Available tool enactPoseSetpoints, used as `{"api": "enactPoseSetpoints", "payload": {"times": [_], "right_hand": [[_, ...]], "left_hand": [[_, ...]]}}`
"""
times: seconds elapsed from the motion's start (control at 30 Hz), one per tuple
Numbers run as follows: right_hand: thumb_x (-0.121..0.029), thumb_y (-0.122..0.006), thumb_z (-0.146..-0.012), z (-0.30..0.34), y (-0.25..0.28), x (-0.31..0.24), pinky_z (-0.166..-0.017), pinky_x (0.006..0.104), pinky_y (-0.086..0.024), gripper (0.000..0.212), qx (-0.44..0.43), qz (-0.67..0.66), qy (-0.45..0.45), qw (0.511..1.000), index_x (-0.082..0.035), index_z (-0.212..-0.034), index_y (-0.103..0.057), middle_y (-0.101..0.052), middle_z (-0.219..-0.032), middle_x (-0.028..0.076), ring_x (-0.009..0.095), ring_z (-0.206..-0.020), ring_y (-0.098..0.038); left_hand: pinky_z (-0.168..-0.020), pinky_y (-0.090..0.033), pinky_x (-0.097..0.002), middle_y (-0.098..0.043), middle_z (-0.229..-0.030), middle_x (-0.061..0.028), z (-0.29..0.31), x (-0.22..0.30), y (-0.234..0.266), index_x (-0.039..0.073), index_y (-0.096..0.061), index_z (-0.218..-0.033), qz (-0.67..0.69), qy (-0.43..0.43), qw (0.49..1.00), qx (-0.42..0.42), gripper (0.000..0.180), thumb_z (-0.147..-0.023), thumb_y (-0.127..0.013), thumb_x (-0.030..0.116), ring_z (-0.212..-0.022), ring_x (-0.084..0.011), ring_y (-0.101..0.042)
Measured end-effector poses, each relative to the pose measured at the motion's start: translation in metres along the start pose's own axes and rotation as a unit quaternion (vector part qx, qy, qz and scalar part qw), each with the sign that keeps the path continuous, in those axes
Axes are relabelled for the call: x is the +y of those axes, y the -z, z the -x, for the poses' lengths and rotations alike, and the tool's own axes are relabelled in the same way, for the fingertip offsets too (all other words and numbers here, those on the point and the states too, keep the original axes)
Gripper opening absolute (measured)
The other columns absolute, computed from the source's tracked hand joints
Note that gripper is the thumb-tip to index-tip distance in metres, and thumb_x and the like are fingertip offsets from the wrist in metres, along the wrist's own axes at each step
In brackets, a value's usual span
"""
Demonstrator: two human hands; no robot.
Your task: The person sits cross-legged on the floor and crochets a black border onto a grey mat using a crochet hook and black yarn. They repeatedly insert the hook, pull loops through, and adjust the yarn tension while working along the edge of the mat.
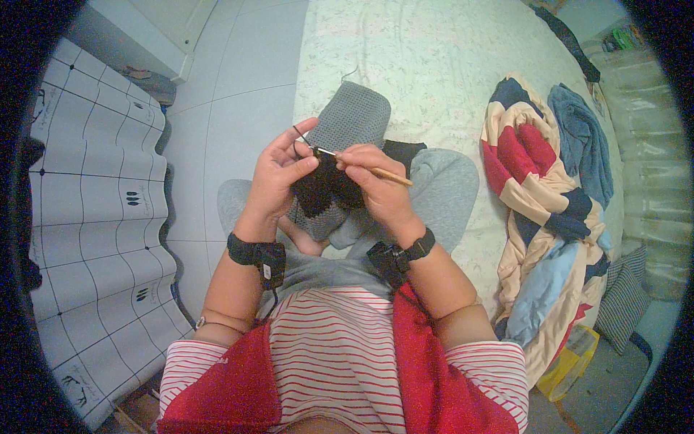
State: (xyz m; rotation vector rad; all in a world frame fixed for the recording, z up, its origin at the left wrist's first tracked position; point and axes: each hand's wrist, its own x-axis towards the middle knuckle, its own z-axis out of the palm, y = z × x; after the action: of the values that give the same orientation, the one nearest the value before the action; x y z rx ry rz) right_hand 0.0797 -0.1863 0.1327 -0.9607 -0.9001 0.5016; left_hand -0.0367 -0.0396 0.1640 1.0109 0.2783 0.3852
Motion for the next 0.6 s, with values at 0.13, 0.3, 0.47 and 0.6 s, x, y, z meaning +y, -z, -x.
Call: {"api": "enactPoseSetpoints", "payload": {"times": [0.13, 0.3, 0.47, 0.6], "right_hand": [[0.002, -0.059, -0.084, 0.002, -0.005, 0.002, -0.087, 0.0346, -0.047, 0.015, 0.075, -0.117, -0.047, 0.989, 0.0, -0.098, -0.066, -0.064, -0.095, 0.014, 0.023, -0.092, -0.06], [0.003, -0.06, -0.083, 0.001, -0.004, 0.002, -0.087, 0.0359, -0.047, 0.015, 0.052, -0.133, -0.022, 0.989, 0.0, -0.096, -0.066, -0.064, -0.093, 0.014, 0.024, -0.093, -0.06], [0.005, -0.06, -0.081, -0.003, 0.003, 0.0, -0.092, 0.0414, -0.046, 0.015, 0.006, -0.035, 0.021, 0.999, 0.0, -0.093, -0.066, -0.064, -0.09, 0.013, 0.026, -0.094, -0.059], [-0.005, -0.06, -0.087, -0.005, 0.009, -0.003, -0.096, 0.0467, -0.042, 0.013, -0.041, 0.01, 0.04, 0.998, -0.004, -0.098, -0.066, -0.061, -0.091, 0.011, 0.024, -0.091, -0.056]], "left_hand": [[-0.076, -0.047, -0.0196, -0.061, -0.088, -0.0017, 0.001, -0.001, -0.001, -0.002, -0.044, -0.133, 0.02, -0.015, 0.999, 0.023, 0.057, -0.08, -0.064, -0.005, -0.081, -0.0071, -0.057], [-0.077, -0.047, -0.0202, -0.06, -0.088, -0.002, 0.001, 0.001, -0.002, -0.003, -0.044, -0.132, 0.043, -0.012, 0.999, 0.012, 0.056, -0.08, -0.064, -0.005, -0.082, -0.0079, -0.057], [-0.077, -0.046, -0.0208, -0.06, -0.087, -0.0027, 0.0, 0.001, 0.0, -0.003, -0.044, -0.132, 0.076, 0.008, 0.997, -0.006, 0.055, -0.079, -0.062, -0.005, -0.08, -0.0089, -0.057], [-0.077, -0.046, -0.0212, -0.059, -0.087, -0.0034, -0.003, 0.001, 0.004, -0.004, -0.045, -0.131, 0.115, 0.024, 0.993, -0.026, 0.053, -0.079, -0.059, -0.005, -0.08, -0.0091, -0.057]]}}
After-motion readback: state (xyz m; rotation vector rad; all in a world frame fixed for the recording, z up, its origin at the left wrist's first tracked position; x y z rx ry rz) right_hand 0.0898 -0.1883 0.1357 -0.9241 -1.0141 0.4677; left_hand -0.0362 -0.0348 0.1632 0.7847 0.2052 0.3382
